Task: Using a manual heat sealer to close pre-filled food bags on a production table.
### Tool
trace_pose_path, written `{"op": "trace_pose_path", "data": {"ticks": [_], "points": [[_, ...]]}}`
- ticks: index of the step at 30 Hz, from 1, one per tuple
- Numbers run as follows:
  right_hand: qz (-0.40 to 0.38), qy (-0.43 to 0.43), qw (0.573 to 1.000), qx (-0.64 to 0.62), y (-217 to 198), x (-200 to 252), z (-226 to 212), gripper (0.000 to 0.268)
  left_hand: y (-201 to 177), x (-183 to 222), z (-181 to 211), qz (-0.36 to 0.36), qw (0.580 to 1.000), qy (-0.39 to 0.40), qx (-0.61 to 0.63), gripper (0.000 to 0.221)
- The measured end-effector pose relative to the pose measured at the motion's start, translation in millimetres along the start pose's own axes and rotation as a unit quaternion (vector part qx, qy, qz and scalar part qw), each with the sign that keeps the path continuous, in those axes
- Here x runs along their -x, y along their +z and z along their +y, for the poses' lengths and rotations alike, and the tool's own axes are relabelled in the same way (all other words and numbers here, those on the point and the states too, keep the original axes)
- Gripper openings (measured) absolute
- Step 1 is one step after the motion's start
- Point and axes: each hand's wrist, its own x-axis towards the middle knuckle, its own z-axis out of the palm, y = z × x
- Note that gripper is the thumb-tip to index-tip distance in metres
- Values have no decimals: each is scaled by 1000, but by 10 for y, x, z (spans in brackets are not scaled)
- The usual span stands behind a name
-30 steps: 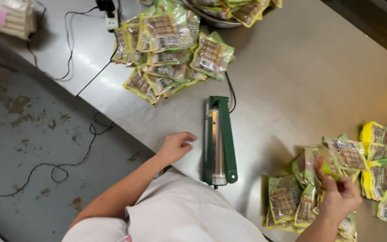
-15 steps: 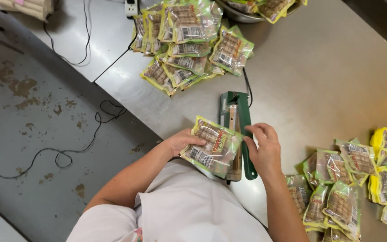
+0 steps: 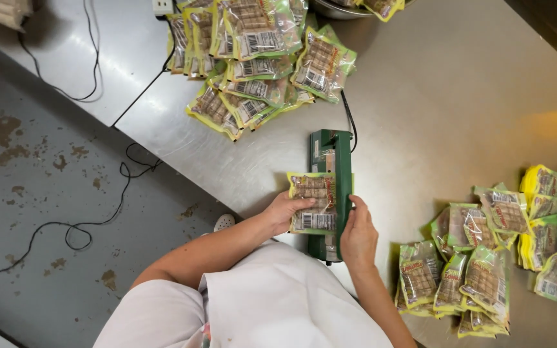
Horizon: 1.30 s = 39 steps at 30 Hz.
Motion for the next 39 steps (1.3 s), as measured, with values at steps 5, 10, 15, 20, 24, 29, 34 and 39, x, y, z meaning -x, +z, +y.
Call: {"op": "trace_pose_path", "data": {"ticks": [5,10,15,20,24,29,34,39], "points": [[52,-17,998,17,177,-26,101,37,-82,-105,-14,4,1000,-12,4,33],[96,-85,991,26,263,-1,217,39,-114,-109,-16,-26,999,-10,-22,36],[98,-115,988,29,256,-42,177,42,-48,-79,90,-26,999,-9,-22,36],[103,-127,986,37,249,-43,174,42,44,-19,160,-13,1000,-15,-19,35],[107,-136,985,23,231,-44,149,44,130,75,220,-9,1000,-7,-19,33],[110,-148,983,24,217,-53,123,43,197,119,239,3,1000,-7,-23,31],[110,-149,983,14,230,-51,149,42,264,225,264,20,999,0,-35,29],[117,-153,981,-5,228,-63,146,41,173,138,123,-2,995,51,-80,42]]}}
